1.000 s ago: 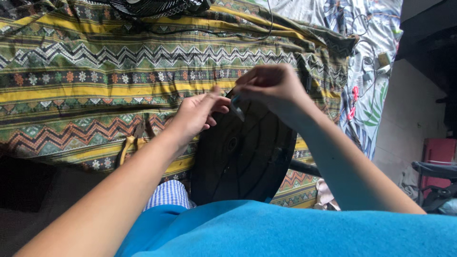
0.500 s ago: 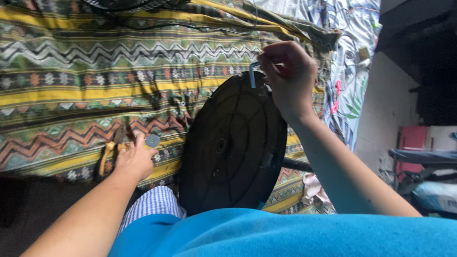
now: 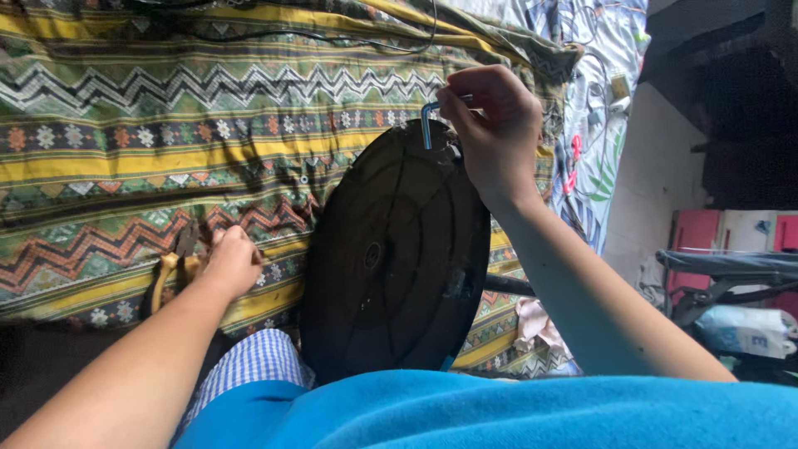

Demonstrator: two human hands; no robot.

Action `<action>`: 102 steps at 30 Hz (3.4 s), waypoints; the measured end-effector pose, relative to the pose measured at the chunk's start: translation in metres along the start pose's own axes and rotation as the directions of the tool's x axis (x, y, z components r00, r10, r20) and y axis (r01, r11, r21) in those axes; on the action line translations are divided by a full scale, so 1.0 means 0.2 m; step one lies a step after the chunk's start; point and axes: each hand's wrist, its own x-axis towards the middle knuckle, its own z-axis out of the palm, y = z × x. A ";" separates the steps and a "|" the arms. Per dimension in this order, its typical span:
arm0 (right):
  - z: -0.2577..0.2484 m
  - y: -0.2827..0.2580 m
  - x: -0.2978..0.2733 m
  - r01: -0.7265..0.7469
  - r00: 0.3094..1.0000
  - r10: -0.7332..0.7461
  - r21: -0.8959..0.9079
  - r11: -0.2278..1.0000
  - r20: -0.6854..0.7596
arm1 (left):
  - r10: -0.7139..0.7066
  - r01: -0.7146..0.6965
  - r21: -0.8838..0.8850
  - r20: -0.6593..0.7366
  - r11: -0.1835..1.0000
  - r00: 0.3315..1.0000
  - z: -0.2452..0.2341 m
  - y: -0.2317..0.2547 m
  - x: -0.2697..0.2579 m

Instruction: The person assembles a round black table base by inserting a metal rod through the center and securing it with a bolt and washer. They use a wrench to tighten the bolt and adjust the components to ensure stability.

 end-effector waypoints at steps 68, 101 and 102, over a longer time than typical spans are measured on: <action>0.03 -0.36 -0.04 -0.378 0.920 0.091 0.798 0.469 0.382 | 0.241 -0.471 -0.875 -0.436 0.112 0.867 -1.54 0.90 -0.44; -0.08 -0.24 -0.02 -0.104 0.988 0.079 0.196 0.975 0.132 | 0.225 -0.362 -0.893 -0.307 0.269 0.925 -1.41 0.93 -0.41; -0.16 -0.17 -0.03 -0.119 0.993 0.119 0.162 0.980 0.012 | 0.214 -0.348 -0.895 -0.296 0.279 0.931 -1.40 0.92 -0.41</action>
